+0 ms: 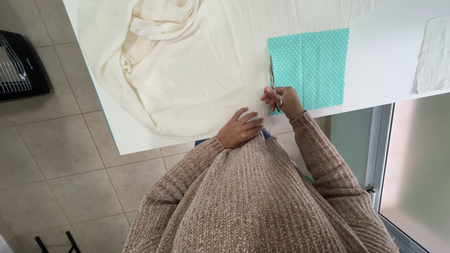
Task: The person places a turquoise polka-dotted fabric piece on a white cloth and uses scissors to cut the white cloth along the edges of the turquoise piece. They repeat this process by repositioning the turquoise piece and cutting additional sections of the white cloth.
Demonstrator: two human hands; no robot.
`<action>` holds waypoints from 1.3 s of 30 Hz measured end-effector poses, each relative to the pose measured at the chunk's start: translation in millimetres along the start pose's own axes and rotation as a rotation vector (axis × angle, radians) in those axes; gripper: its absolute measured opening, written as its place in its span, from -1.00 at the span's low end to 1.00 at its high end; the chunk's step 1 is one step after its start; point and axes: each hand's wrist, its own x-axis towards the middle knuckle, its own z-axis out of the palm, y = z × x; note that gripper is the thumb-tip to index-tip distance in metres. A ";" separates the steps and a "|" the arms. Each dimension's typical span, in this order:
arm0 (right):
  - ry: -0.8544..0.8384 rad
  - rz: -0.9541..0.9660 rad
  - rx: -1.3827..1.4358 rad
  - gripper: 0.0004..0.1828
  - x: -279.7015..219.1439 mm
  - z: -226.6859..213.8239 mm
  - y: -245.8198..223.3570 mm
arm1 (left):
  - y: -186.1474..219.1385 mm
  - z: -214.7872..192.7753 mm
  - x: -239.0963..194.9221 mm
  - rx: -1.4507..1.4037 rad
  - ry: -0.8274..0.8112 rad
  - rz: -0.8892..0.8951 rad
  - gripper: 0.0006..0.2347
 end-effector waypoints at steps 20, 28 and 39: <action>0.022 0.007 0.010 -0.55 17.2 -4.6 -15.1 | 1.4 -4.3 2.5 -0.007 0.007 -0.014 -0.86; 0.002 0.011 0.017 -0.52 31.1 -5.1 -21.7 | 1.6 -0.2 -0.2 -0.015 0.004 -0.013 -0.86; 0.028 0.028 0.001 -0.54 36.0 -6.5 -30.2 | 1.8 -1.9 0.7 -0.010 0.001 -0.023 -0.86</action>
